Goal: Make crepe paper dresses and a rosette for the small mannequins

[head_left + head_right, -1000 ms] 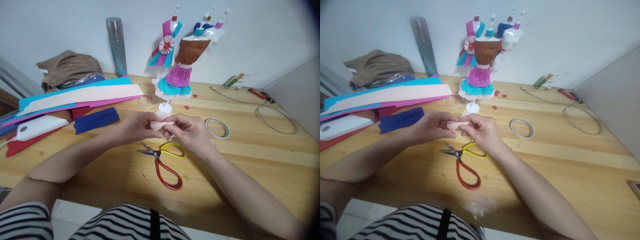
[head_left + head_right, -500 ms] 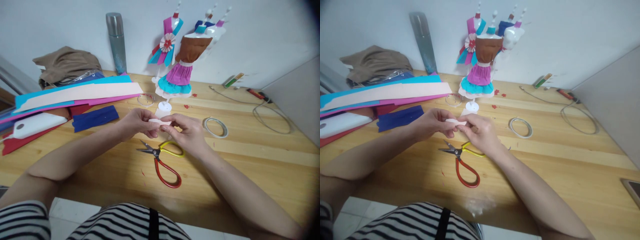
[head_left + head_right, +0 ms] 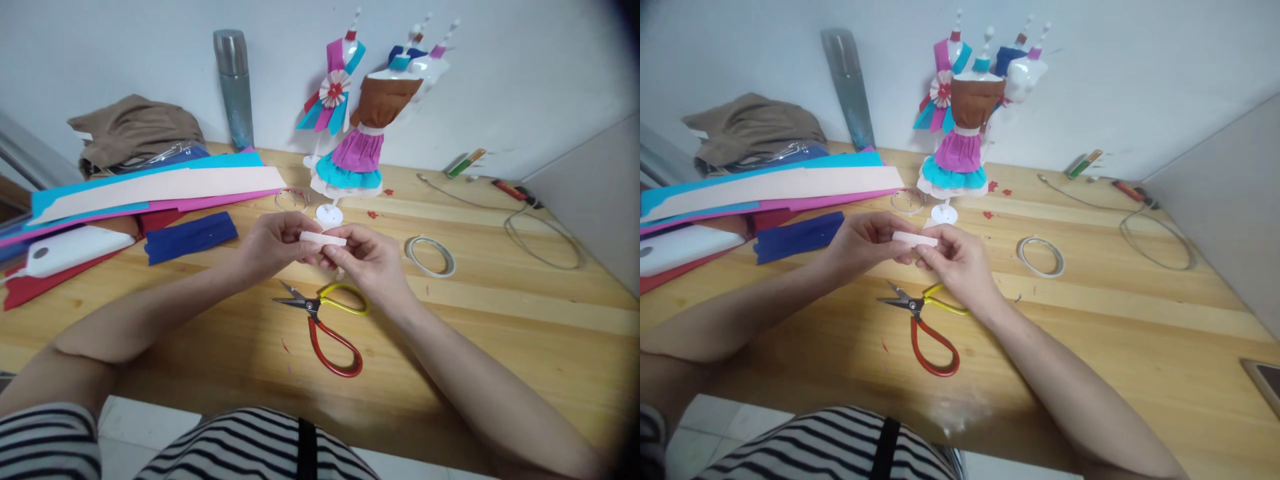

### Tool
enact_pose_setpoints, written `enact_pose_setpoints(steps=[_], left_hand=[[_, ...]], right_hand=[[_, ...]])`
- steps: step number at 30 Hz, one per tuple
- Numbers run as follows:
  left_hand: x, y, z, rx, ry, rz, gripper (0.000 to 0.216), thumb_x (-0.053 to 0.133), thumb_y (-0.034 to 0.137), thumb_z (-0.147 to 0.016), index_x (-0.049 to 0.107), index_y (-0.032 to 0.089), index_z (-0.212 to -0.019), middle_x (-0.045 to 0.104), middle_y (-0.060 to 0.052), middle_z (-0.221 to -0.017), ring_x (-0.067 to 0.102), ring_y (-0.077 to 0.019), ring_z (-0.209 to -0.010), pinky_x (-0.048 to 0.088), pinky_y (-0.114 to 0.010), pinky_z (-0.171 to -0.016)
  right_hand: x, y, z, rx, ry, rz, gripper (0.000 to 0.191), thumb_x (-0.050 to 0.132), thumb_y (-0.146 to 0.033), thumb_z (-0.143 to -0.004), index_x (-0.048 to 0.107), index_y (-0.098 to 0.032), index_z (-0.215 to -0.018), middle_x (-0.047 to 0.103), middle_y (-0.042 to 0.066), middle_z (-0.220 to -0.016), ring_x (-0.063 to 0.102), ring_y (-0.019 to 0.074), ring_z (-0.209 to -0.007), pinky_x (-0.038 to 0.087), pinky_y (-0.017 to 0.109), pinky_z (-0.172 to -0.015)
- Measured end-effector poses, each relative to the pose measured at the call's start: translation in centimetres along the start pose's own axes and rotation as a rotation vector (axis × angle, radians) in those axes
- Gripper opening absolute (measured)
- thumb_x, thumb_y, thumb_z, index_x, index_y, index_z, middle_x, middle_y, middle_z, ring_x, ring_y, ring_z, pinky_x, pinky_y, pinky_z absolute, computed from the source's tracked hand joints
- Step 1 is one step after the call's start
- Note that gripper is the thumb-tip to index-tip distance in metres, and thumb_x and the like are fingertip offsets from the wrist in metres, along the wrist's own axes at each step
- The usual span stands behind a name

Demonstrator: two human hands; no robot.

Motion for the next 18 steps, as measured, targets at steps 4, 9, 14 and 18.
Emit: enact_pose_setpoints(steps=[4, 9, 14, 18], left_hand=[[0.1, 0.2, 0.0, 0.025, 0.007, -0.048, 0.021, 0.082, 0.023, -0.069, 0.071, 0.012, -0.083, 0.073, -0.002, -0.066, 0.071, -0.0149, -0.062, 0.059, -0.025, -0.064], [-0.1, -0.4, -0.1, 0.033, -0.009, -0.046, 0.027, 0.085, 0.025, -0.065, 0.071, 0.013, -0.085, 0.075, -0.003, -0.073, 0.072, -0.0162, -0.067, 0.059, -0.027, -0.066], [-0.3, -1.0, 0.1, 0.116, 0.004, -0.120, 0.036, 0.087, 0.027, -0.066, 0.070, 0.013, -0.094, 0.075, -0.005, -0.081, 0.071, -0.0153, -0.071, 0.056, -0.025, -0.067], [-0.3, -0.9, 0.4, 0.265, 0.069, -0.362, 0.024, 0.082, 0.026, -0.073, 0.074, 0.014, -0.092, 0.071, -0.002, -0.072, 0.060, -0.0102, -0.061, 0.046, -0.022, -0.058]], right_hand=[[0.1, 0.0, 0.2, -0.027, 0.028, -0.035, 0.021, 0.078, -0.033, -0.077, 0.065, -0.028, -0.093, 0.071, -0.002, -0.071, 0.067, 0.0174, -0.061, 0.056, 0.033, -0.059], [0.1, 0.1, 0.2, -0.050, 0.031, -0.043, 0.018, 0.076, -0.031, -0.079, 0.060, -0.027, -0.086, 0.069, -0.001, -0.071, 0.065, 0.0175, -0.060, 0.054, 0.034, -0.058], [-0.1, 0.2, 0.1, -0.101, 0.044, 0.019, 0.016, 0.074, -0.030, -0.081, 0.057, -0.028, -0.081, 0.066, -0.001, -0.066, 0.064, 0.0184, -0.059, 0.051, 0.034, -0.056], [-0.2, 0.3, 0.1, -0.127, 0.044, 0.114, 0.014, 0.071, -0.031, -0.083, 0.058, -0.028, -0.081, 0.064, -0.002, -0.065, 0.063, 0.0178, -0.059, 0.050, 0.034, -0.056]])
Point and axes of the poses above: each hand's wrist, its own z-axis away from the middle knuckle, its own x-axis out of the palm, y = z × x, the point moved 1 cm from there along -z, towards the middle knuckle
